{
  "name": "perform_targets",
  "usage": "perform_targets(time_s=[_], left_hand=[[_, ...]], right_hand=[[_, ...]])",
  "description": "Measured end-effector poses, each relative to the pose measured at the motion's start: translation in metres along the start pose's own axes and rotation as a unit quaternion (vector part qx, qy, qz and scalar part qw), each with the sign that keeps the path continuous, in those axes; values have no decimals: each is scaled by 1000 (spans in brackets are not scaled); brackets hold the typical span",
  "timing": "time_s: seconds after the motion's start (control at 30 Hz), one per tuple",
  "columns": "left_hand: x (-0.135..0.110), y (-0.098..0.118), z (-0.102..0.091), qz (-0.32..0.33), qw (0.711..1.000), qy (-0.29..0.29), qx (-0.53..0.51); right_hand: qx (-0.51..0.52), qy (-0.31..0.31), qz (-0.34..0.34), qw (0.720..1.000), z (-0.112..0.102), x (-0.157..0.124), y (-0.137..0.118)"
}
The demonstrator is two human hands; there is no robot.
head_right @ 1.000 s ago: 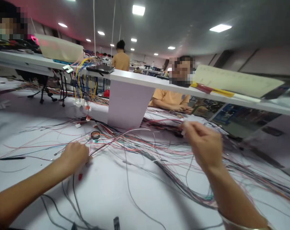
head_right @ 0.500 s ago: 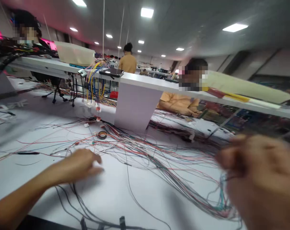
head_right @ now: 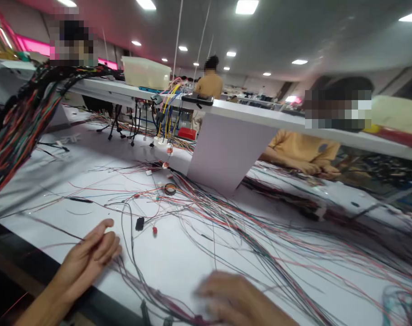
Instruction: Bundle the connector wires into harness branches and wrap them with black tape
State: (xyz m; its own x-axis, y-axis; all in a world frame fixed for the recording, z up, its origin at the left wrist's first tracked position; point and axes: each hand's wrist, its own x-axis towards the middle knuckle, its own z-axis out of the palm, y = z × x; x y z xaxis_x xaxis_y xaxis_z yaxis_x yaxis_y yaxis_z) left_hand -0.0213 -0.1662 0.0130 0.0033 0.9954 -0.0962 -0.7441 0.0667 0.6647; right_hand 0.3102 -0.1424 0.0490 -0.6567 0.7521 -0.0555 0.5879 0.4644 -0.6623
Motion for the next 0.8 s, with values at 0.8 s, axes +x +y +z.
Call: perform_targets(time_s=[0.8], left_hand=[[7, -2, -38, -150, 946, 92, 271]], right_hand=[[-40, 160, 18, 986, 20, 294, 47]])
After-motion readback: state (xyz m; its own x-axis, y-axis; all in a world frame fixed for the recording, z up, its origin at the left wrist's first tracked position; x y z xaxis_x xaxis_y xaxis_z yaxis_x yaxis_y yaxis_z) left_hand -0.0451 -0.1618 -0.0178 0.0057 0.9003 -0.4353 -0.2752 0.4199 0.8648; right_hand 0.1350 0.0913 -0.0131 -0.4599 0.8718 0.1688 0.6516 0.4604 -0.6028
